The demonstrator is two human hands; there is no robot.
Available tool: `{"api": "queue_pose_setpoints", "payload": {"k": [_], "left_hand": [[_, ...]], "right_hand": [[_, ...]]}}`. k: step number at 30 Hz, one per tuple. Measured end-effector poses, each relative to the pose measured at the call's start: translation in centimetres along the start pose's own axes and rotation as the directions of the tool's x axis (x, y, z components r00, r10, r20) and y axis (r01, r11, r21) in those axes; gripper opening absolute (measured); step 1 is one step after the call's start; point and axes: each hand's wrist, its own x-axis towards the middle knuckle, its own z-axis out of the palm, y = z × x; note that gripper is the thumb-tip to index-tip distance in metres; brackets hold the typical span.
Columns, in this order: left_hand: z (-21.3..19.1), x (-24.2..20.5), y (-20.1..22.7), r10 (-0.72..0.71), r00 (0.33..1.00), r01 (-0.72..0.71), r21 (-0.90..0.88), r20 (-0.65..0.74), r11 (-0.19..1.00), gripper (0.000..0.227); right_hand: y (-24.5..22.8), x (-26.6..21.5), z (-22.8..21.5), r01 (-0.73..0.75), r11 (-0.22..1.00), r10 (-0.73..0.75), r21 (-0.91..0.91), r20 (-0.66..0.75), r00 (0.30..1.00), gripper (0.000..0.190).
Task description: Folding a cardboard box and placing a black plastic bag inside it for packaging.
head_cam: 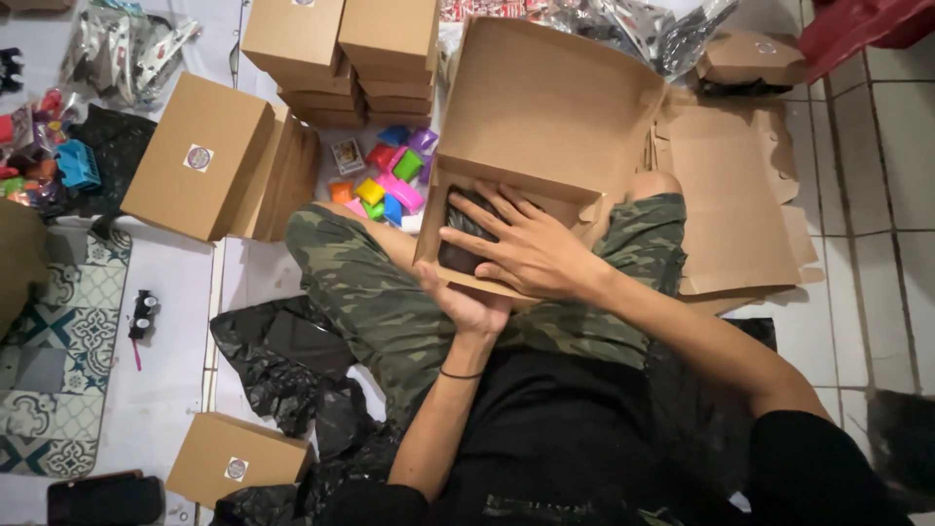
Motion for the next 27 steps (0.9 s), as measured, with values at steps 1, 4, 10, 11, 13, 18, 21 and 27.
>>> {"api": "queue_pose_setpoints", "payload": {"k": [1,4,10,11,13,18,21,27], "left_hand": [[-0.4,0.3,0.0,0.003,1.000,-0.003,0.005,0.001,1.000,0.080],[1.1,-0.1,0.4,0.025,1.000,-0.025,0.032,-0.002,0.999,0.078],[0.8,0.0,0.6,0.020,0.999,-0.018,0.032,-0.043,0.999,0.080],[0.8,-0.1,0.6,0.021,0.999,-0.019,0.031,-0.043,0.999,0.080],[1.0,-0.3,0.8,0.019,0.998,-0.017,0.028,-0.059,0.999,0.079],[0.7,0.6,0.7,0.056,0.998,-0.054,0.049,-0.037,0.997,0.078],[-1.7,2.1,0.4,0.107,0.993,-0.104,0.047,-0.047,0.993,0.081],[1.5,0.9,1.1,0.145,0.987,-0.146,-0.001,-0.062,0.989,0.075]], "right_hand": [[-0.1,0.1,-0.1,-0.001,1.000,0.001,-0.012,-0.011,1.000,0.061],[0.1,0.2,1.0,0.013,0.999,-0.015,-0.032,-0.038,0.999,0.062],[0.3,-0.2,1.8,-0.007,0.999,0.004,-0.040,-0.071,0.997,0.061],[0.1,-0.3,1.5,-0.006,0.999,0.003,-0.040,-0.071,0.997,0.061],[-0.3,-0.4,0.7,-0.024,0.992,0.011,-0.126,-0.105,0.994,0.059],[1.1,0.7,0.4,0.054,0.998,-0.049,0.023,-0.177,0.983,0.061],[1.7,1.4,-1.0,0.113,0.990,-0.092,0.081,-0.227,0.969,0.054],[2.2,0.8,1.0,0.170,0.985,-0.168,0.009,-0.123,0.978,0.052]]}}
